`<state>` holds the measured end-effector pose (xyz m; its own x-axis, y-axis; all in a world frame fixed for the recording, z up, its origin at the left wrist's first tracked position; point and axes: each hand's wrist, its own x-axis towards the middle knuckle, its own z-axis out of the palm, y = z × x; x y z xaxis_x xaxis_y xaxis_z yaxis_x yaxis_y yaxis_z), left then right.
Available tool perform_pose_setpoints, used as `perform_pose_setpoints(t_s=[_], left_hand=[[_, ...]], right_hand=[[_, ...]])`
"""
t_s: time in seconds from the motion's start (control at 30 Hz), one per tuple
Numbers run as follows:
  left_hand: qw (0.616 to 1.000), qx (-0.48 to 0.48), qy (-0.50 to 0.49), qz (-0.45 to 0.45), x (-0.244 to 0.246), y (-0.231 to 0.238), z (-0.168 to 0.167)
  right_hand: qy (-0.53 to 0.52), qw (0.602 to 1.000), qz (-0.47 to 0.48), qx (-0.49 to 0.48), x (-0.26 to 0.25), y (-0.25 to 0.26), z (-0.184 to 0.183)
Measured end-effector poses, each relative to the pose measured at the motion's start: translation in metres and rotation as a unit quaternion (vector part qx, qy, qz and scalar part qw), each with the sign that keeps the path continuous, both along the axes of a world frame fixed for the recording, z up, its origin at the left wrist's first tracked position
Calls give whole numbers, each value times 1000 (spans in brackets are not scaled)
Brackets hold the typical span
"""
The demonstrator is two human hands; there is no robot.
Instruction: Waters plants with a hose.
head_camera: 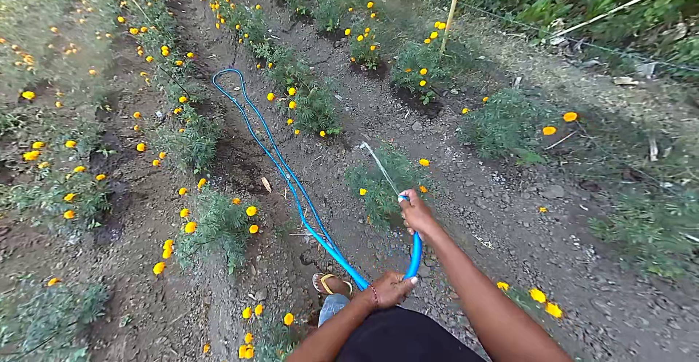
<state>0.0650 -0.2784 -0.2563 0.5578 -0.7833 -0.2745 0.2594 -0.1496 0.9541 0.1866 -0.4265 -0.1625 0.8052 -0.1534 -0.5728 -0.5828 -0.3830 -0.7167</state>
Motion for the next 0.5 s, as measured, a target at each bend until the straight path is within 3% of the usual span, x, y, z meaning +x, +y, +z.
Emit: perform_pose_setpoints(t_s=[0.23, 0.5], left_hand=[[999, 0, 39, 14, -22, -26, 2], [999, 25, 42, 16, -17, -10, -2]], right_hand=[[35, 999, 29, -2, -13, -24, -10], [36, 998, 44, -14, -6, -6, -19]])
